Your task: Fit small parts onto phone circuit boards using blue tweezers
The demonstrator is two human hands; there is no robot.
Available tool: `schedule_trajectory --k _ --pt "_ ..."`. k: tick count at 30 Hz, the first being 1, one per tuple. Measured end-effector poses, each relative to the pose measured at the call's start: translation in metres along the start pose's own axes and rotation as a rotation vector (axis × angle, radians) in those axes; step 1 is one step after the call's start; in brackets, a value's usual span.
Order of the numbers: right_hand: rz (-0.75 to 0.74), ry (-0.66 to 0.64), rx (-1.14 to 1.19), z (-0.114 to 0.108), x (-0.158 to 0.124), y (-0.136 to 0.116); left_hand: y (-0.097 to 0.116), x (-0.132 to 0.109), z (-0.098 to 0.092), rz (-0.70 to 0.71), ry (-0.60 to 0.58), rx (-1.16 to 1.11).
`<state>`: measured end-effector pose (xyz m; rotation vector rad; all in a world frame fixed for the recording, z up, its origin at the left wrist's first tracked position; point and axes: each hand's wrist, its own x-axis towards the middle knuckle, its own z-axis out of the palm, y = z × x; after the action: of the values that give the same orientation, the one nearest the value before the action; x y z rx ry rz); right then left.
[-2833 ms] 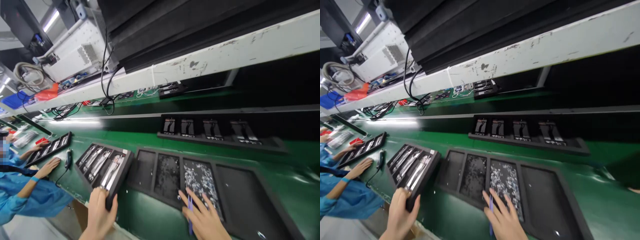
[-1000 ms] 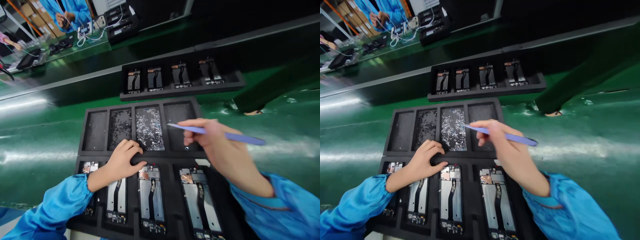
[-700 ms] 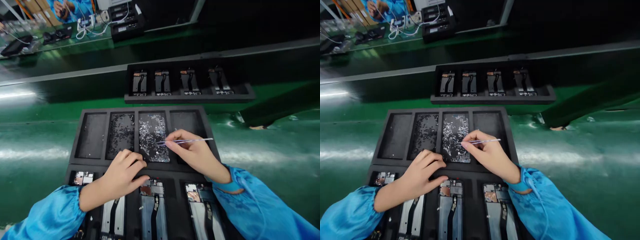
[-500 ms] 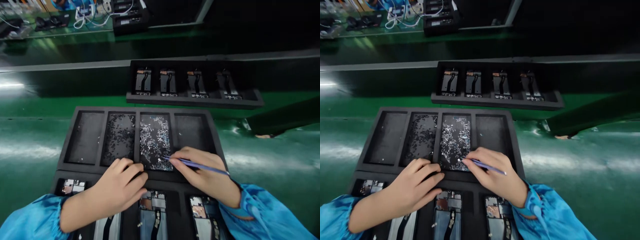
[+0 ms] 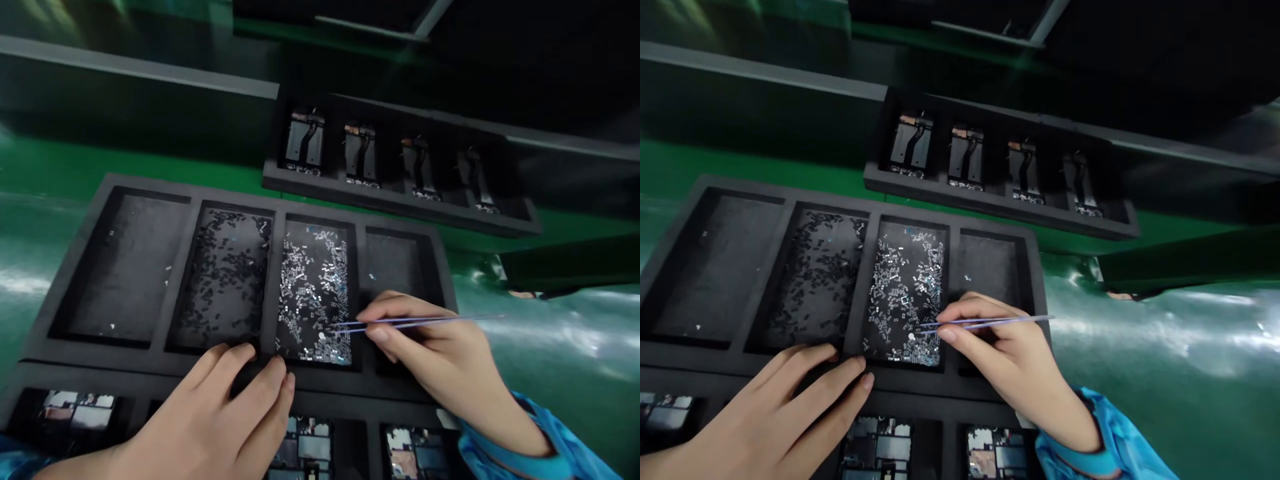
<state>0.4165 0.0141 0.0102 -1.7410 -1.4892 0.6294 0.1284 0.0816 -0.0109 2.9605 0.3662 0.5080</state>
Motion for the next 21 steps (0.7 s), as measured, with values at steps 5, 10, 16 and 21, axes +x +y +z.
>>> schedule_trajectory --k 5,10,16,21 --pt "0.041 -0.045 -0.003 0.005 0.006 -0.003 0.002 0.001 -0.008 -0.005 -0.043 0.019" --pt "-0.013 -0.003 -0.085 0.007 0.0 -0.003 0.002 0.003 -0.014 0.042 -0.14 0.045" --pt "-0.022 0.002 -0.122 0.008 0.0 -0.006 0.003 0.002 -0.01 0.011 -0.145 0.048" --pt "-0.006 -0.004 -0.104 0.01 0.003 -0.008 0.004 0.003 -0.013 0.035 -0.156 0.083"
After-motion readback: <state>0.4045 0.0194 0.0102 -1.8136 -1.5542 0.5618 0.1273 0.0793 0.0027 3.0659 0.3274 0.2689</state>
